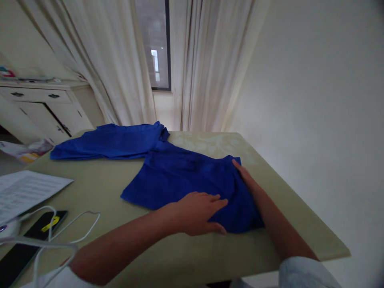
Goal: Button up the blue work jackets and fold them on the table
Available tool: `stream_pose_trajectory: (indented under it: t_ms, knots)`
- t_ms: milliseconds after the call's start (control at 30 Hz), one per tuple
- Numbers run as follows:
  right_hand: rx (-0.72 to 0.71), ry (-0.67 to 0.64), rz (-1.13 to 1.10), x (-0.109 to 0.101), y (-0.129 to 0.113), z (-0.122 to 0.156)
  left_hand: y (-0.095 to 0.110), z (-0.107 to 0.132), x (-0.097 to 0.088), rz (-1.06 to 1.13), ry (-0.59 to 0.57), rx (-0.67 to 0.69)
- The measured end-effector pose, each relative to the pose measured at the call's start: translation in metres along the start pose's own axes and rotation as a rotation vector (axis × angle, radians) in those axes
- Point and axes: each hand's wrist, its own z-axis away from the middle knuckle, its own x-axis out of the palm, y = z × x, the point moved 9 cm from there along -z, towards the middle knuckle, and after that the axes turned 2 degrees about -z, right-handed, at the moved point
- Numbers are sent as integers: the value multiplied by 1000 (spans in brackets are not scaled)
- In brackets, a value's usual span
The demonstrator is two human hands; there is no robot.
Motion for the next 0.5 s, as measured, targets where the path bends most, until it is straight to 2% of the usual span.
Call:
stream_pose_trajectory:
  t_ms: [33,67,133,200,233,267,333,433,500]
  knots:
    - [21,58,79,-25,3,6,-16,10,5,-17,-2,-57]
    - [31,111,158,-48,5,14,-43,20,4,-45,29,-157]
    - [-2,219,306,-85,3,31,-115,45,-8,-152,172,-454]
    - [-94,361,447,-107,-7,48,-188,79,-27,-277,378,-849]
    - [-156,422,519,-110,-15,56,-214,91,-30,-282,425,-978]
    - [-228,459,587,-108,-24,63,-232,96,-30,-267,445,-1023]
    - [-357,453,692,-93,-39,75,-245,92,-32,-213,492,-967]
    - [-452,342,727,-74,-50,97,-224,96,-49,-65,694,-778]
    - [-444,246,643,-78,-48,122,-208,121,-57,207,783,-713]
